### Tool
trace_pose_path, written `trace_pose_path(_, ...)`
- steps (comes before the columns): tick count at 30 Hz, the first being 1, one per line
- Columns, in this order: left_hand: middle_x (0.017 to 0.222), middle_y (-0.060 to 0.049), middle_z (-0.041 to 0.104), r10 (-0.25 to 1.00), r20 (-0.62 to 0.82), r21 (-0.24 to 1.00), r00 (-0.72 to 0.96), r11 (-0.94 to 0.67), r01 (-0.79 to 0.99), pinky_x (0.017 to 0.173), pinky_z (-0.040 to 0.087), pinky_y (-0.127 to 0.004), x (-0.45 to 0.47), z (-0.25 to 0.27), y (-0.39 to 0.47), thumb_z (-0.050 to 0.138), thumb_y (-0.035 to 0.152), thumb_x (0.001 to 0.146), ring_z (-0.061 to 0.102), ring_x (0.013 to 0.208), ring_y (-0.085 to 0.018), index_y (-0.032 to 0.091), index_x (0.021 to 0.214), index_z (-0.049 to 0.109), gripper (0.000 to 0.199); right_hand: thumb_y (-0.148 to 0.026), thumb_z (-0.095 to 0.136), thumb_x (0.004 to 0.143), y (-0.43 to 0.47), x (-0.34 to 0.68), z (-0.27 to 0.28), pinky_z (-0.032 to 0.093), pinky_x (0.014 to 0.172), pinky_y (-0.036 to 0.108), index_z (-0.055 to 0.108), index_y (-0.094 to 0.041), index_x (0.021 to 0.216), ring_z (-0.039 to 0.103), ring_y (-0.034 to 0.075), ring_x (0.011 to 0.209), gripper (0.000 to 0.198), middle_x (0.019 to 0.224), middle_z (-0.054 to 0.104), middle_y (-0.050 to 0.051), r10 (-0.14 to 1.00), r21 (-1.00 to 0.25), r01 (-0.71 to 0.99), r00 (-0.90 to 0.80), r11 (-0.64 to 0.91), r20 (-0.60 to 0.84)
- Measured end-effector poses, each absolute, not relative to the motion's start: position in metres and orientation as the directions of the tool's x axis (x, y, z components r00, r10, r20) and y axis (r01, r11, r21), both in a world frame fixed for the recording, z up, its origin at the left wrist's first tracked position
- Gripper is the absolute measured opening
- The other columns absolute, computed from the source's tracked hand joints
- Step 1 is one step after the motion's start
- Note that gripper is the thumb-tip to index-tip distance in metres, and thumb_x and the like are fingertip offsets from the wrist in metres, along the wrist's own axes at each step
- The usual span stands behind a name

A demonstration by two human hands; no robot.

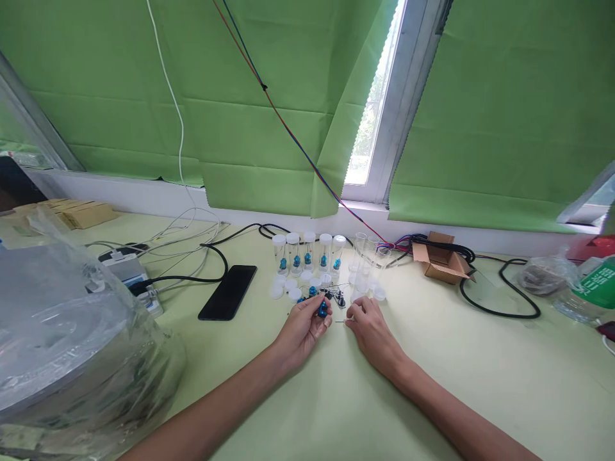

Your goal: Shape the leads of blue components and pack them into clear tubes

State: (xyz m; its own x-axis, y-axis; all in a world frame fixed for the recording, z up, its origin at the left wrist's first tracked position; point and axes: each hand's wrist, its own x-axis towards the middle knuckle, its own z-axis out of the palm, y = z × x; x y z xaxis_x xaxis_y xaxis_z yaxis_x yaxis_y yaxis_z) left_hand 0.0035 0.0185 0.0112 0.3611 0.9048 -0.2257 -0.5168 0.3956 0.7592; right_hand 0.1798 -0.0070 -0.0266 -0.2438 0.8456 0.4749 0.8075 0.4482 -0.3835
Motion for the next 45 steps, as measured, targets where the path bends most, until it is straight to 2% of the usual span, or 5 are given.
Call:
trace_pose_path(10,0.071,0.001,0.057,0.894,-0.197,0.796,0.403,0.385,-0.466,0.027,0.031,-0.012,0.002,0.011,0.016,0.073,0.037,0.077,0.048,0.040,-0.003,0.013,0.074,0.061,0.027,-0.005,0.054,0.088,-0.006,0.181,-0.026,0.049,0.076,0.039,0.052,-0.021,0.087,0.050,0.025,0.089,0.016,0.096,0.054,0.008,0.853,-0.355,0.818,-0.282,0.453,0.439)
trace_pose_path(15,0.070,0.001,0.056,0.890,-0.200,0.795,0.410,0.392,-0.463,0.028,0.028,-0.011,0.003,0.012,0.015,0.072,0.036,0.078,0.046,0.040,-0.002,0.013,0.074,0.061,0.026,-0.007,0.055,0.089,-0.005,0.184,-0.027,0.049,0.075,0.038,0.051,-0.021,0.087,0.050,0.025,0.089,0.014,0.096,0.053,0.007,0.856,-0.345,0.822,-0.295,0.454,0.424)
trace_pose_path(24,0.067,0.000,0.056,0.884,-0.229,0.806,0.407,0.407,-0.430,0.032,0.031,-0.012,0.006,0.015,0.013,0.069,0.037,0.081,0.046,0.042,-0.002,0.011,0.074,0.062,0.028,-0.008,0.056,0.089,-0.003,0.186,-0.027,0.049,0.076,0.037,0.051,-0.020,0.086,0.050,0.024,0.090,0.014,0.095,0.053,0.006,0.861,-0.377,0.809,-0.284,0.451,0.422)
trace_pose_path(33,0.069,0.000,0.056,0.888,-0.194,0.849,0.417,0.365,-0.381,0.037,0.036,-0.014,0.005,0.012,0.013,0.071,0.041,0.079,0.052,0.046,-0.005,0.012,0.077,0.063,0.030,-0.007,0.057,0.088,-0.004,0.185,-0.026,0.049,0.075,0.037,0.052,-0.020,0.085,0.051,0.023,0.088,0.014,0.094,0.053,0.007,0.848,-0.369,0.805,-0.284,0.465,0.448)
trace_pose_path(45,0.074,-0.001,0.058,0.905,-0.079,0.940,0.419,0.207,-0.271,0.041,0.037,-0.019,0.005,0.016,0.008,0.071,0.042,0.077,0.054,0.051,-0.007,0.014,0.078,0.064,0.029,-0.007,0.052,0.090,-0.007,0.182,-0.021,0.051,0.074,0.037,0.052,-0.021,0.082,0.052,0.023,0.088,0.016,0.095,0.054,0.007,0.818,-0.323,0.808,-0.303,0.493,0.489)
